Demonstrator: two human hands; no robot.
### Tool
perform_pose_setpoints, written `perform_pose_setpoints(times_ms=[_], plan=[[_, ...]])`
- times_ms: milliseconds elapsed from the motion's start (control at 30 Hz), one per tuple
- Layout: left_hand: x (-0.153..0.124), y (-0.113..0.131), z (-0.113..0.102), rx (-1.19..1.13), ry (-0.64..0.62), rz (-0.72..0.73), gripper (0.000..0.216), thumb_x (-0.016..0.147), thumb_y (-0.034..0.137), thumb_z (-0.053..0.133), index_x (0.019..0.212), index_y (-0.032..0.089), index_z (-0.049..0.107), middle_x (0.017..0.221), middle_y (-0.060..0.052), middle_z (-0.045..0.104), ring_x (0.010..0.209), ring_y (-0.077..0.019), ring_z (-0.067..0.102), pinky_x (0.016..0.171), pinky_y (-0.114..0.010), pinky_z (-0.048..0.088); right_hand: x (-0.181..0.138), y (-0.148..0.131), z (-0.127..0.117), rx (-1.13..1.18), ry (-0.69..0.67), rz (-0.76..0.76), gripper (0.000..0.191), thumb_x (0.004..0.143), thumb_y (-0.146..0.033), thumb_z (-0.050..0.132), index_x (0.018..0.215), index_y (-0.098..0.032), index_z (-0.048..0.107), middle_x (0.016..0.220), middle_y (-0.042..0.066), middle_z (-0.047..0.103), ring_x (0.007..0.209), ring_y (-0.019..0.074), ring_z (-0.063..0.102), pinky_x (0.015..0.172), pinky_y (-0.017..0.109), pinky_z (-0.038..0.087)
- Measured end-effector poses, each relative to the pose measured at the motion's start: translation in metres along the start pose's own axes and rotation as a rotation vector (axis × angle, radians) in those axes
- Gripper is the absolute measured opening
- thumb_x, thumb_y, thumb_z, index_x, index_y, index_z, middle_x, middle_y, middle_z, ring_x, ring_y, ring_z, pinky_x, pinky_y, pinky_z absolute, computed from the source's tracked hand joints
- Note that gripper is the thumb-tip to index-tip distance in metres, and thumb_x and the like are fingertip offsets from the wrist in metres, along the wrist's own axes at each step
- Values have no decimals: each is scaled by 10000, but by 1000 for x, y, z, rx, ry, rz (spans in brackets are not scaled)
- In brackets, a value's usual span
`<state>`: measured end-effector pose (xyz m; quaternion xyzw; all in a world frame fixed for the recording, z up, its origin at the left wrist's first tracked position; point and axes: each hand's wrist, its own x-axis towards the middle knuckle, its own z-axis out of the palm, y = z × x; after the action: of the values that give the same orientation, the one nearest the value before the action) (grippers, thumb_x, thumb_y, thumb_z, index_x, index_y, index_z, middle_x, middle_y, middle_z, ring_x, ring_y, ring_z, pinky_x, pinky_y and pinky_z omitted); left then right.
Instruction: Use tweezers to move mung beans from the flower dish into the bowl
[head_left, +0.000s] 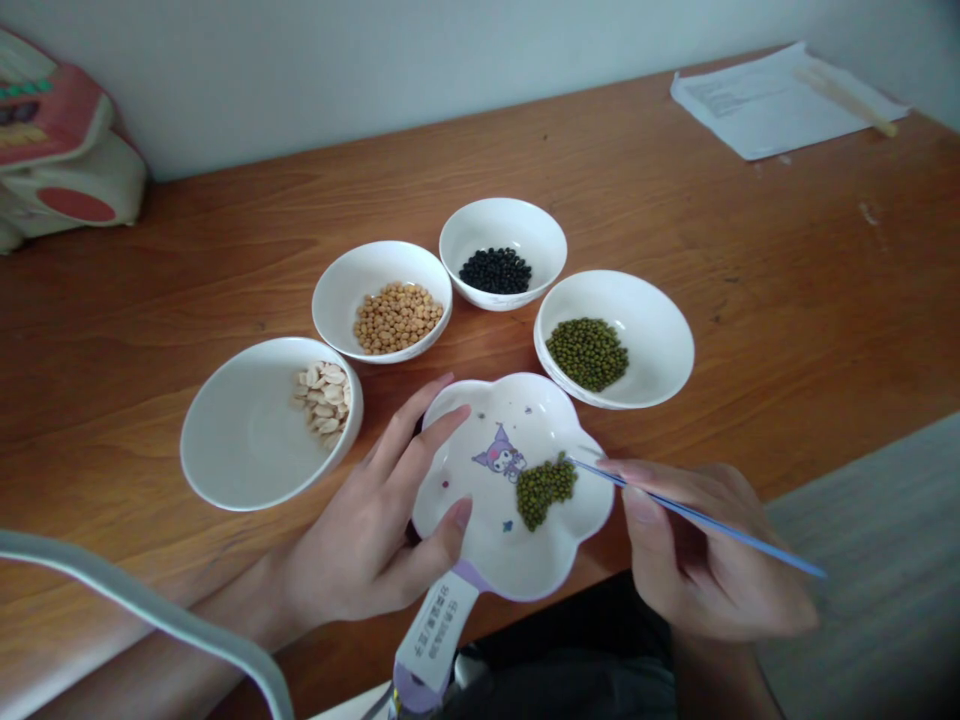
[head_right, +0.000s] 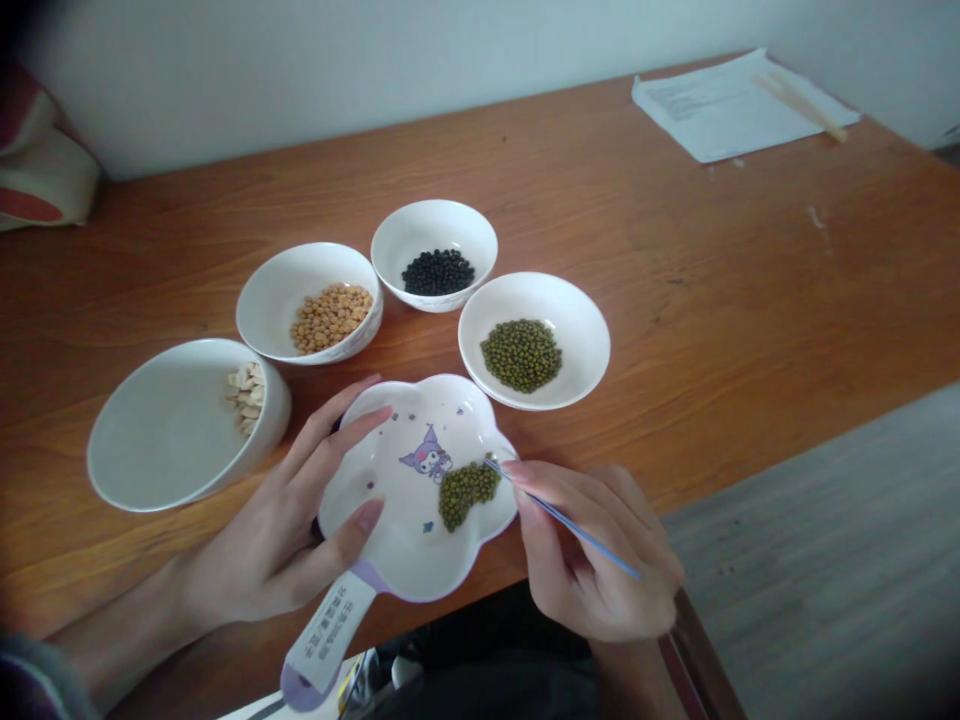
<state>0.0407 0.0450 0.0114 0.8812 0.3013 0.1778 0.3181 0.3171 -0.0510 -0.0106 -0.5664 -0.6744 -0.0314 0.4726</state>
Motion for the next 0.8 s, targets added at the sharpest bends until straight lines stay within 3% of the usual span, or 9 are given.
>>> perform_pose_setpoints(times_ms=[133,300,600,800], plan=[[-1,-1,0,-1,-10,-7,717,1084,243,578,1720,220,249,1829,-179,209,1723,-378,243,1369,-600,388,0,1,0,15,108,66,356,909,-21,735,1183,-244,784,1010,13,864,788,215,821,666,354,594],[-2,-2,2,-7,-3,-7,744,1081,246,588,1732,221,229,1830,-185,205,1719,-375,256,1366,-596,394,5,-4,0,-23,-23,-3,404,911,-48,780,1251,-266,757,1042,14,871,777,203,823,666,338,618],[1,-1,2,-75,13,-1,832,1052,234,628,1741,237,161,1819,-225,222,1711,-414,268,1355,-652,378,12,-16,6,132,-103,-52,442,894,-15,776,1276,-237,764,1029,22,876,727,170,813,626,308,611],[1,-1,3,-85,15,4,789,1060,235,616,1723,212,191,1808,-241,238,1724,-389,248,1374,-619,357,11,-20,6,100,-196,-85,291,944,-78,787,1188,-237,781,1050,6,877,693,140,759,629,337,556]])
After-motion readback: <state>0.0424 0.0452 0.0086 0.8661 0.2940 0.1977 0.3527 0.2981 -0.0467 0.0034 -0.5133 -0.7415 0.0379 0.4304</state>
